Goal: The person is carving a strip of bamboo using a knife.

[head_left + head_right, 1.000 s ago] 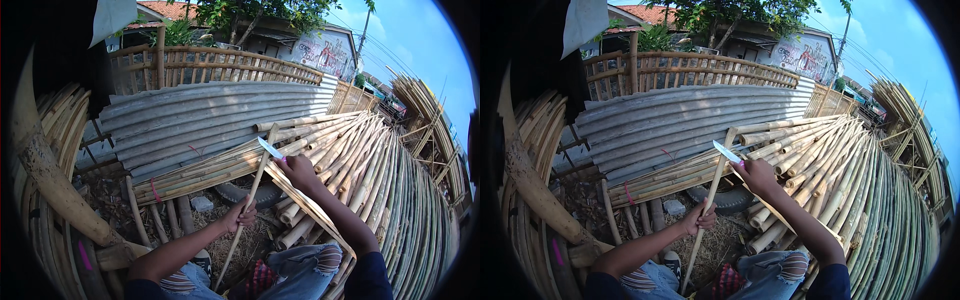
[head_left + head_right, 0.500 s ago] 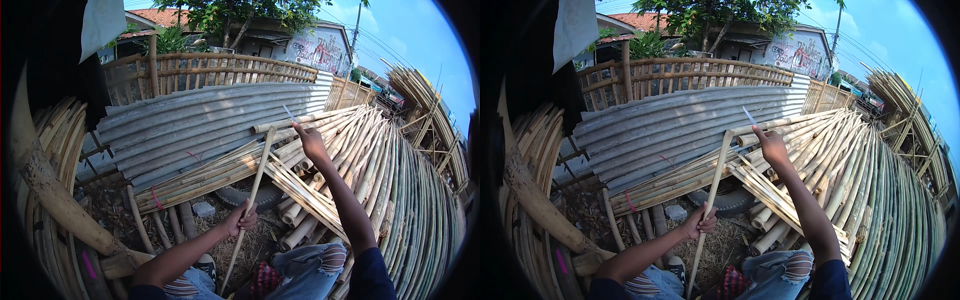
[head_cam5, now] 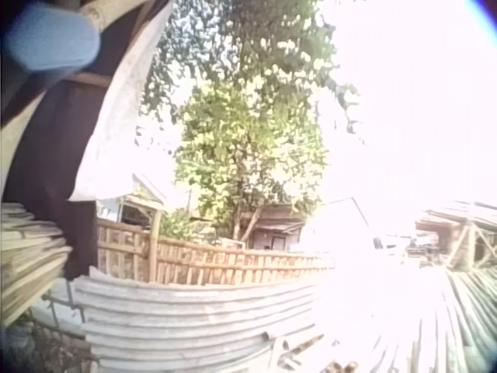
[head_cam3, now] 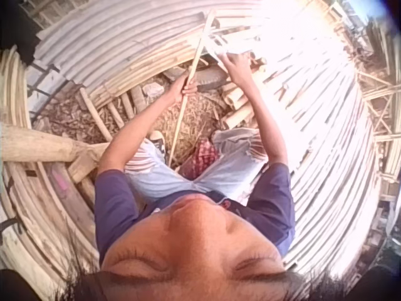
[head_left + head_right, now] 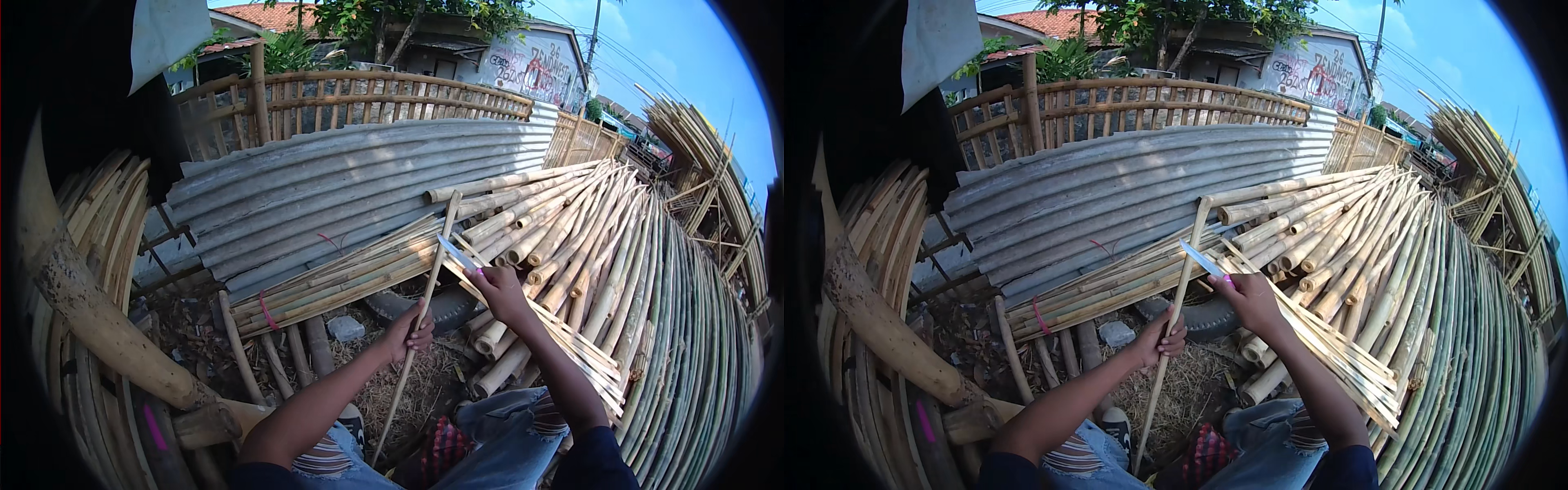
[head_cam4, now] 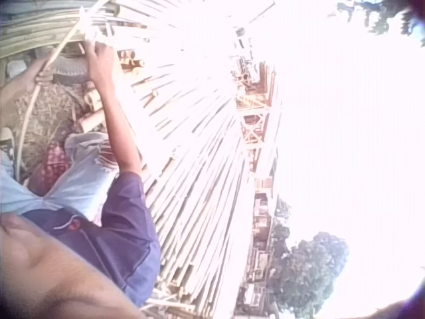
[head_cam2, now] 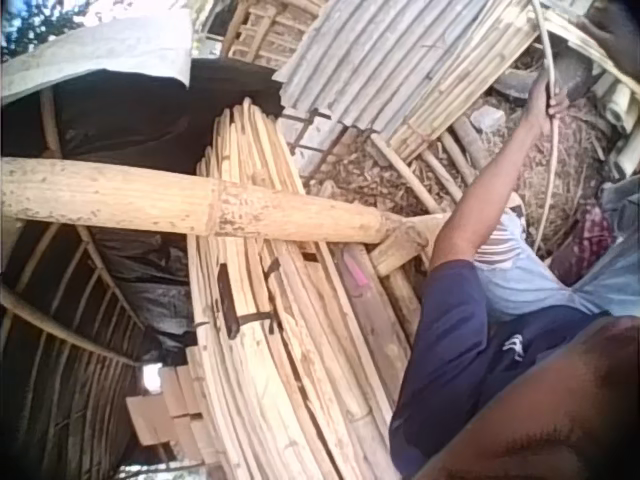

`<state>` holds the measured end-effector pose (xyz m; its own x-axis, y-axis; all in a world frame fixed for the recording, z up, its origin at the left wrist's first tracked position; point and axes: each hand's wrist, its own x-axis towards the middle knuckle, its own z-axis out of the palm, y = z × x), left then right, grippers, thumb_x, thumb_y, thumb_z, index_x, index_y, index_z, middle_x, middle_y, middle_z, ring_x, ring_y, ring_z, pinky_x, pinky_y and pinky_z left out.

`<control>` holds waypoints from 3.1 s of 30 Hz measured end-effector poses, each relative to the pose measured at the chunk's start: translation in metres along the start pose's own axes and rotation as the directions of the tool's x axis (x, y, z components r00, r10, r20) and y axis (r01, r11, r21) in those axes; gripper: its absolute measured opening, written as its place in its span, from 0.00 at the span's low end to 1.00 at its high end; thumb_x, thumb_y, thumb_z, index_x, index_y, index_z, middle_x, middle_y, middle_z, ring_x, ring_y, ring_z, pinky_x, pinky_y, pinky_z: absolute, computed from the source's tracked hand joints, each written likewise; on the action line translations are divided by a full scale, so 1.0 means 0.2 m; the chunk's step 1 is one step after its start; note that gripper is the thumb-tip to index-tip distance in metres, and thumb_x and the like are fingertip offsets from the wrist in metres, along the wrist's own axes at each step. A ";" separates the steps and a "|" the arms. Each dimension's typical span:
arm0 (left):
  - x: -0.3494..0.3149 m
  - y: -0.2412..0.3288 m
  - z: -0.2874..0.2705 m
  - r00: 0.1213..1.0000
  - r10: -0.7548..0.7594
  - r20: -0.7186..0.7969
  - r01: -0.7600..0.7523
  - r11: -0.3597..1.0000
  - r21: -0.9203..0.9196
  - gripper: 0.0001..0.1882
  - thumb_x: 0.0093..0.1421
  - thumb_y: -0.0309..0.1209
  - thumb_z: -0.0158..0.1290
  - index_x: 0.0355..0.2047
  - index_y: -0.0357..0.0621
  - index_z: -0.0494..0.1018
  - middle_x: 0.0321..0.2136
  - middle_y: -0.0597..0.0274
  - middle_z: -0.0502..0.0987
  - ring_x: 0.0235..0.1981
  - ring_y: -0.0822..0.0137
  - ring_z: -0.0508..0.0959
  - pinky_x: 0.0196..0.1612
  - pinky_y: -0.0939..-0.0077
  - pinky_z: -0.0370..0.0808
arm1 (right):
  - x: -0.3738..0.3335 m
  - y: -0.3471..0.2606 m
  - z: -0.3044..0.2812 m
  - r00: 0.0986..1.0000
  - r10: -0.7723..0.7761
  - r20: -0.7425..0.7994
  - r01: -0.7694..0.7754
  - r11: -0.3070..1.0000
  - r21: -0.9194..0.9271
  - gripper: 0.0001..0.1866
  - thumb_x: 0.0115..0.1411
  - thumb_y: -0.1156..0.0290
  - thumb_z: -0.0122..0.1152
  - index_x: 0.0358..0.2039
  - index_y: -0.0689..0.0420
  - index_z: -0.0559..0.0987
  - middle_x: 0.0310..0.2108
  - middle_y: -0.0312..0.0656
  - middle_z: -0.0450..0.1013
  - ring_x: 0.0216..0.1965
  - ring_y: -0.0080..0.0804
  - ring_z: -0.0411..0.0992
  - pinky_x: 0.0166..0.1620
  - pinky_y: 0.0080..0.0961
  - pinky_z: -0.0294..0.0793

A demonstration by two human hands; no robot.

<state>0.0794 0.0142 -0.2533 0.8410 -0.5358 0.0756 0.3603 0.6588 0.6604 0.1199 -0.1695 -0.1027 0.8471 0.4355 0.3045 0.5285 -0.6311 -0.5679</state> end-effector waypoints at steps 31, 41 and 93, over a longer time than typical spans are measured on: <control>0.22 -0.15 0.10 0.986 -0.004 -0.167 0.024 0.992 0.120 0.29 0.57 0.61 0.41 0.17 0.49 0.58 0.07 0.75 0.51 0.05 0.82 0.51 0.10 0.89 0.51 | 0.06 0.45 0.06 0.924 0.366 -0.116 -0.205 0.726 0.656 0.32 0.57 0.46 0.52 0.06 0.54 0.59 0.07 0.27 0.50 0.11 0.16 0.47 0.18 0.21 0.46; 0.14 0.09 -0.22 0.888 0.163 -0.429 -0.075 0.974 0.215 0.29 0.55 0.61 0.44 0.14 0.50 0.58 0.05 0.76 0.52 0.04 0.82 0.51 0.08 0.88 0.52 | -0.07 0.48 0.02 0.939 0.311 -0.144 -0.228 0.881 0.415 0.34 0.53 0.40 0.53 0.07 0.56 0.60 0.09 0.28 0.50 0.15 0.17 0.49 0.21 0.21 0.47; -0.01 -0.31 -0.16 0.858 0.214 -0.467 -0.205 0.976 0.070 0.28 0.58 0.59 0.40 0.15 0.51 0.55 0.06 0.74 0.51 0.05 0.81 0.50 0.09 0.87 0.46 | 0.10 0.37 0.45 0.959 0.008 0.282 0.021 0.995 -0.097 0.33 0.56 0.41 0.45 0.23 0.62 0.78 0.14 0.53 0.67 0.20 0.49 0.69 0.26 0.39 0.65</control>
<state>0.0684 -0.0093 -0.3178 0.9871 -0.0722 -0.1427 0.1509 0.7159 0.6817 0.1713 -0.1504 -0.2076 0.8013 0.5939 0.0724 0.5487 -0.6813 -0.4844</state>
